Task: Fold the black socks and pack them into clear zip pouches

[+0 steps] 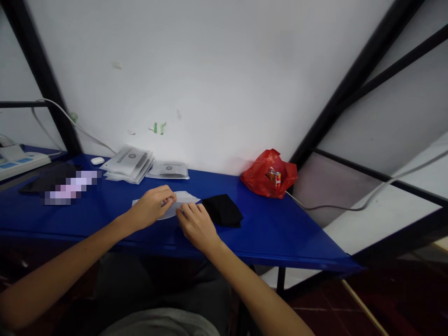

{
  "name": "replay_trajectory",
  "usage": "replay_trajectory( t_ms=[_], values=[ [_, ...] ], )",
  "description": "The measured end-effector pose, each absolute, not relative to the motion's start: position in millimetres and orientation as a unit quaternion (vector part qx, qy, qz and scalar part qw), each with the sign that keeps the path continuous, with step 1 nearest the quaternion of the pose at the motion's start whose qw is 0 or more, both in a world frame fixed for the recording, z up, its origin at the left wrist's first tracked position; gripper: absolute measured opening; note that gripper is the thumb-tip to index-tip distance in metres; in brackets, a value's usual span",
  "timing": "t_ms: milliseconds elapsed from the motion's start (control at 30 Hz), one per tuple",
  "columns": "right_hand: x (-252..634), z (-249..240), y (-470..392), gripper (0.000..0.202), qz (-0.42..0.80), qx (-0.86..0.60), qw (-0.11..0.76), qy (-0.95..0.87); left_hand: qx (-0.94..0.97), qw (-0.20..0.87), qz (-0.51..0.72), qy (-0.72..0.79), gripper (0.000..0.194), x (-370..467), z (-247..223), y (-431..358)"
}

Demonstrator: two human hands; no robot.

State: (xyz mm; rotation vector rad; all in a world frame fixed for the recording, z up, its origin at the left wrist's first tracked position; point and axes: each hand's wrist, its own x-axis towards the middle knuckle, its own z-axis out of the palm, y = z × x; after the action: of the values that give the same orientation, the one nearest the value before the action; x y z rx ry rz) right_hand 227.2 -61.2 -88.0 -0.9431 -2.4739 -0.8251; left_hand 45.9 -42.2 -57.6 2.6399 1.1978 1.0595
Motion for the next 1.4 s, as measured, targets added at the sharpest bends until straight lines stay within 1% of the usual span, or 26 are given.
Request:
replay_trajectory(
  t_ms=[100, 167, 267, 333, 400, 467, 533, 600, 667, 733, 800, 933, 1000, 1067, 1200, 1333, 1400],
  values=[
    [226.3, -90.6, -59.8, 0.019, -0.315, -0.318, 0.165, -0.879, 0.857, 0.022, 0.340, 0.386, 0.020, 46.9, -57.5, -44.5],
    [225.9, -91.5, -57.7, 0.016, -0.321, -0.324, 0.159, -0.876, 0.860, -0.006, 0.319, 0.398, 0.019, 44.0, -57.6, -47.9],
    [225.6, -91.0, -54.2, 0.013, -0.309, -0.366, 0.151, -0.865, 0.859, -0.066, 0.239, 0.447, 0.015, 33.3, -59.5, -55.0],
    [226.4, -89.5, -53.5, 0.013, -0.267, -0.388, 0.155, -0.869, 0.852, -0.083, 0.177, 0.485, 0.015, 23.8, -62.1, -59.5],
    [230.0, -87.0, -54.8, 0.013, -0.197, -0.388, 0.181, -0.882, 0.841, -0.085, 0.137, 0.517, 0.018, 14.5, -65.0, -62.7],
    [238.5, -83.6, -56.4, 0.016, -0.138, -0.386, 0.236, -0.881, 0.830, -0.093, 0.122, 0.536, 0.023, 7.0, -68.2, -64.2],
    [252.8, -79.3, -56.0, 0.020, -0.115, -0.409, 0.293, -0.857, 0.824, -0.109, 0.114, 0.544, 0.025, 1.5, -71.5, -64.1],
    [271.9, -74.8, -52.3, 0.021, -0.114, -0.458, 0.309, -0.826, 0.822, -0.120, 0.111, 0.546, 0.024, -2.2, -75.1, -63.0],
    [292.3, -71.4, -46.6, 0.024, -0.098, -0.514, 0.266, -0.809, 0.817, -0.121, 0.110, 0.552, 0.023, -4.5, -78.4, -61.6],
    [309.9, -70.4, -41.6, 0.029, -0.056, -0.556, 0.193, -0.807, 0.813, -0.119, 0.107, 0.560, 0.023, -5.6, -81.2, -60.4],
    [322.1, -72.2, -39.4, 0.038, -0.005, -0.579, 0.142, -0.803, 0.810, -0.117, 0.102, 0.565, 0.023, -6.0, -83.5, -59.9],
    [331.2, -78.9, -42.9, 0.066, 0.035, -0.588, 0.109, -0.800, 0.807, -0.119, 0.103, 0.569, 0.026, -5.3, -88.9, -60.3],
    [331.3, -80.2, -45.7, 0.074, 0.038, -0.584, 0.091, -0.805, 0.807, -0.120, 0.107, 0.569, 0.028, -4.8, -91.7, -60.6],
    [329.6, -79.7, -48.0, 0.071, 0.035, -0.579, 0.082, -0.810, 0.807, -0.121, 0.112, 0.567, 0.028, -4.4, -93.4, -60.8],
    [320.6, -79.1, -51.5, 0.056, -0.005, -0.587, 0.088, -0.805, 0.808, -0.118, 0.120, 0.564, 0.027, -3.5, -92.9, -60.6],
    [308.0, -83.4, -52.7, 0.056, -0.073, -0.610, 0.074, -0.786, 0.809, -0.120, 0.121, 0.563, 0.027, -1.2, -90.4, -60.0],
    [303.7, -87.1, -50.6, 0.050, -0.102, -0.613, 0.077, -0.780, 0.810, -0.120, 0.118, 0.562, 0.027, 0.8, -88.9, -60.0]
  ],
)
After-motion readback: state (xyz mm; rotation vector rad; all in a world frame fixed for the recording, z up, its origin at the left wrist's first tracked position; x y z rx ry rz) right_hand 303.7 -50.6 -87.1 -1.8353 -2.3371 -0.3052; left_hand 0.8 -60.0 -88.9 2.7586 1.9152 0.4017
